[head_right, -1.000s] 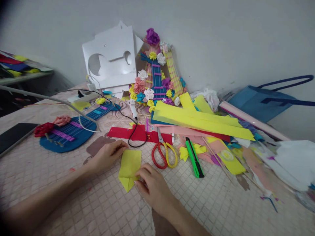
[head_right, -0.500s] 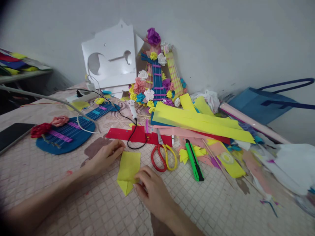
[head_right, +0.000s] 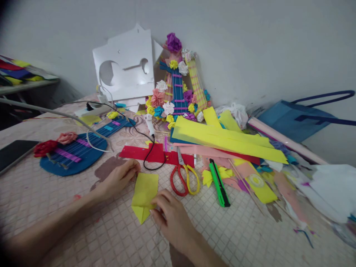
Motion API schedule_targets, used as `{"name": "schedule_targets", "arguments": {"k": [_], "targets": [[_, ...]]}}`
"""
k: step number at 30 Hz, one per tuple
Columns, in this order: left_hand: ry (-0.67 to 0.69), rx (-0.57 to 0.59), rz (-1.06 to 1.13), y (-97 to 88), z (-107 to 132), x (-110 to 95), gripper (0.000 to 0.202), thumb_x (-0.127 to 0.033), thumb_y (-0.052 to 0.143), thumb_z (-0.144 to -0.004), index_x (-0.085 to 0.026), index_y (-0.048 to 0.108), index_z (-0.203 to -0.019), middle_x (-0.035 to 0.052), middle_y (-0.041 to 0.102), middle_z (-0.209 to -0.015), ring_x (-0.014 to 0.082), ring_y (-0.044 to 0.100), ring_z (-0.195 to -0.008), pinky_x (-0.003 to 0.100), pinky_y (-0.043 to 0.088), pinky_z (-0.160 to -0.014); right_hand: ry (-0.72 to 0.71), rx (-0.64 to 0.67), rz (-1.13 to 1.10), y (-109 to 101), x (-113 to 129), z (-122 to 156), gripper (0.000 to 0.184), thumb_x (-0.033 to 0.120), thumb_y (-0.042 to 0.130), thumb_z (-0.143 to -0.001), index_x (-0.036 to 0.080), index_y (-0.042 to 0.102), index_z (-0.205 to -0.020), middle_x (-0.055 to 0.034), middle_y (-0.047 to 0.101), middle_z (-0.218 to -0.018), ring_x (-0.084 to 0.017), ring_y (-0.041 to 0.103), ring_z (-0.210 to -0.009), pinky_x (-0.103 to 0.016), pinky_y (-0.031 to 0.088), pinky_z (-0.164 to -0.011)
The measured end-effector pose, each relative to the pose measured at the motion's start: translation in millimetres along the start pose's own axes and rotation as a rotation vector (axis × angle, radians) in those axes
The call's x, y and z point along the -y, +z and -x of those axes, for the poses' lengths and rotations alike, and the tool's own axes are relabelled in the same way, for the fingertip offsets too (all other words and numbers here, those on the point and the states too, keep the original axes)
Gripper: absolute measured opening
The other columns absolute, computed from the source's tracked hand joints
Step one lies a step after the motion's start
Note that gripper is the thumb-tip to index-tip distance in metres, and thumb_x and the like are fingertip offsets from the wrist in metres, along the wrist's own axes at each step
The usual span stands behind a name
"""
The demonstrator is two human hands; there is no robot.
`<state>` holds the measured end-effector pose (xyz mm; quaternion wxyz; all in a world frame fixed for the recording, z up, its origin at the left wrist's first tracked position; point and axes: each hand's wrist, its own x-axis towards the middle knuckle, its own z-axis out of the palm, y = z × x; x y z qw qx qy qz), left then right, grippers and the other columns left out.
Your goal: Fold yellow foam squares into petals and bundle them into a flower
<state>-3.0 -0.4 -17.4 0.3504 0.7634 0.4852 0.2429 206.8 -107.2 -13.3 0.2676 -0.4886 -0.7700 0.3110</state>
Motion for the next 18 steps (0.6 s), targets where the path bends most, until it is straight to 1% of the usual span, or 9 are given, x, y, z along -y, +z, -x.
{"name": "schedule_targets", "arguments": {"k": [6,11,14,18], "targets": [[0.007,0.05,-0.025,-2.3,-0.5,-3.2,0.021,-0.021,0.034,-0.085,-0.019,0.054,-0.088,0.0005,0.06,-0.075,0.0156,0.056,-0.068,0.026,0.039,-0.064,0.014,0.008,0.006,0.2,-1.5,-0.2,0.019,0.006,0.052,-0.082,0.02,0.055,-0.095,-0.0024,0.054,-0.094,-0.013,0.052,-0.08,-0.025,0.044,-0.071],[0.008,0.062,-0.023,-2.2,0.9,-5.1,0.019,-0.029,0.041,-0.086,-0.019,0.056,-0.092,0.0003,0.063,-0.079,0.0151,0.057,-0.07,0.025,0.04,-0.062,0.012,0.002,-0.008,0.1,-1.5,-1.3,0.02,0.005,0.052,-0.081,0.02,0.055,-0.095,-0.0021,0.054,-0.095,-0.013,0.052,-0.081,-0.025,0.044,-0.072],[0.033,0.087,0.01,-1.5,0.9,-4.8,0.018,-0.029,0.044,-0.085,-0.019,0.058,-0.091,-0.0002,0.063,-0.079,0.014,0.057,-0.069,0.023,0.04,-0.061,0.016,-0.005,-0.018,-0.7,-1.7,-1.2,0.021,0.005,0.052,-0.081,0.02,0.055,-0.095,-0.0019,0.054,-0.094,-0.012,0.052,-0.08,-0.025,0.044,-0.071],[0.048,0.079,-0.011,-1.6,-0.4,-4.9,0.017,-0.028,0.046,-0.084,-0.018,0.06,-0.087,0.0,0.064,-0.078,0.0139,0.057,-0.069,0.023,0.04,-0.061,0.02,-0.02,-0.033,-0.6,-4.0,-0.5,0.021,0.005,0.052,-0.081,0.02,0.055,-0.096,-0.0024,0.054,-0.096,-0.012,0.052,-0.08,-0.024,0.044,-0.07]]}}
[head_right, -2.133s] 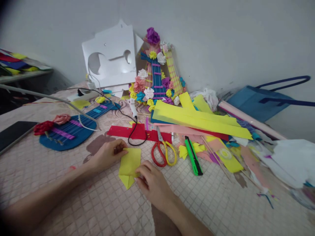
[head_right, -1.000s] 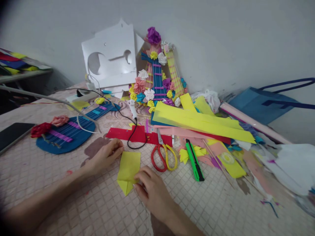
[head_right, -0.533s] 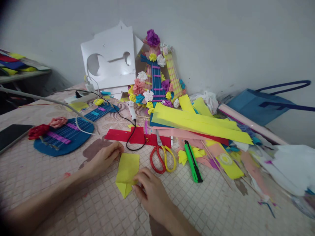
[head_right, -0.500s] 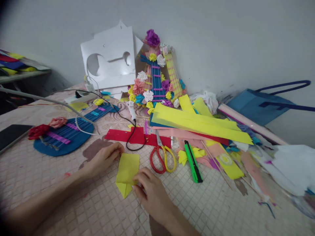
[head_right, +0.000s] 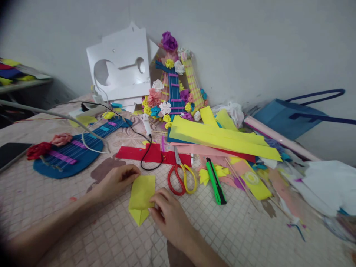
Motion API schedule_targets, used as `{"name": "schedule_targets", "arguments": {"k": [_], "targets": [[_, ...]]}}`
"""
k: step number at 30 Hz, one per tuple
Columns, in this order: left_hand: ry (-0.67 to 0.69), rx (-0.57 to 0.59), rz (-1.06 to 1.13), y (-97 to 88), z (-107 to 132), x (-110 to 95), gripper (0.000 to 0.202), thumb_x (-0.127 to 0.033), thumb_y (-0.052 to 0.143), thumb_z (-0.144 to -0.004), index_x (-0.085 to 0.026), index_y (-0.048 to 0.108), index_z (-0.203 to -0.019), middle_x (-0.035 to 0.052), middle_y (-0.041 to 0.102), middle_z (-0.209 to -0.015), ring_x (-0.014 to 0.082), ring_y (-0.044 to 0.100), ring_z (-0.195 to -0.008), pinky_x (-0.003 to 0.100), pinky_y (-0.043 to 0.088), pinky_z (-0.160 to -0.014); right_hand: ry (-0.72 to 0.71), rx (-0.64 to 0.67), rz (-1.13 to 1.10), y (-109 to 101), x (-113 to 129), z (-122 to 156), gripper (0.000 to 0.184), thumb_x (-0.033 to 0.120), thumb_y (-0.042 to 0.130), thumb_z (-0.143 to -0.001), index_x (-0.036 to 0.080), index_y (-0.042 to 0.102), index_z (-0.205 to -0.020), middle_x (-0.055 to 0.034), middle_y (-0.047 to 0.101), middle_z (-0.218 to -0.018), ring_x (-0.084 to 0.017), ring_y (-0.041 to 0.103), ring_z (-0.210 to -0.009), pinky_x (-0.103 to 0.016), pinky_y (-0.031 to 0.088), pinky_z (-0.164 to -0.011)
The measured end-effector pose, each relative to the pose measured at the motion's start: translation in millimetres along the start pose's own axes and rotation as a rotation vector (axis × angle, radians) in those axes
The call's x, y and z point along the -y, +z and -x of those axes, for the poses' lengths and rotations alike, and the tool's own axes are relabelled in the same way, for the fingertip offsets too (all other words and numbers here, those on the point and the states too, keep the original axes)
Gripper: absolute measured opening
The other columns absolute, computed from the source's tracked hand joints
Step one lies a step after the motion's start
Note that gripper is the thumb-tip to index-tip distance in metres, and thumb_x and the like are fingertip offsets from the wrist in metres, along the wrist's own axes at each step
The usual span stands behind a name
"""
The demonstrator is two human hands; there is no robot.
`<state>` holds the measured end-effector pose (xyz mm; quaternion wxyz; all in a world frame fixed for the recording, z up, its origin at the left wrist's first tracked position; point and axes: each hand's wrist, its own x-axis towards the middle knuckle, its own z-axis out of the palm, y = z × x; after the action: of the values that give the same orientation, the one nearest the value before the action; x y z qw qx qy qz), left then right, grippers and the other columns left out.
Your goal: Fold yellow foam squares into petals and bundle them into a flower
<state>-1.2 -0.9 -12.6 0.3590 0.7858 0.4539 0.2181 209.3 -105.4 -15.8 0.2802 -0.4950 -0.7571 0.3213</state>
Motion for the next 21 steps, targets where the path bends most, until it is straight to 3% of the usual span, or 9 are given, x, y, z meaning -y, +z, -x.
{"name": "schedule_targets", "arguments": {"k": [13,21], "targets": [[0.004,-0.027,0.102,-1.7,-2.3,3.9,0.02,-0.03,0.047,-0.085,-0.016,0.06,-0.092,0.002,0.064,-0.079,0.0147,0.058,-0.07,0.024,0.042,-0.063,0.0,-0.044,-0.01,-0.1,-1.2,-3.0,0.027,0.003,0.05,-0.079,0.02,0.053,-0.099,-0.0037,0.053,-0.099,-0.012,0.053,-0.076,-0.025,0.046,-0.07],[0.068,0.034,0.053,-5.8,0.6,4.0,0.019,-0.025,0.048,-0.082,-0.017,0.061,-0.094,0.0008,0.064,-0.08,0.0135,0.057,-0.069,0.022,0.042,-0.063,-0.028,-0.038,0.005,-0.3,-1.7,-5.0,0.024,0.006,0.05,-0.081,0.02,0.054,-0.1,-0.004,0.053,-0.1,-0.012,0.054,-0.078,-0.026,0.046,-0.071]]}}
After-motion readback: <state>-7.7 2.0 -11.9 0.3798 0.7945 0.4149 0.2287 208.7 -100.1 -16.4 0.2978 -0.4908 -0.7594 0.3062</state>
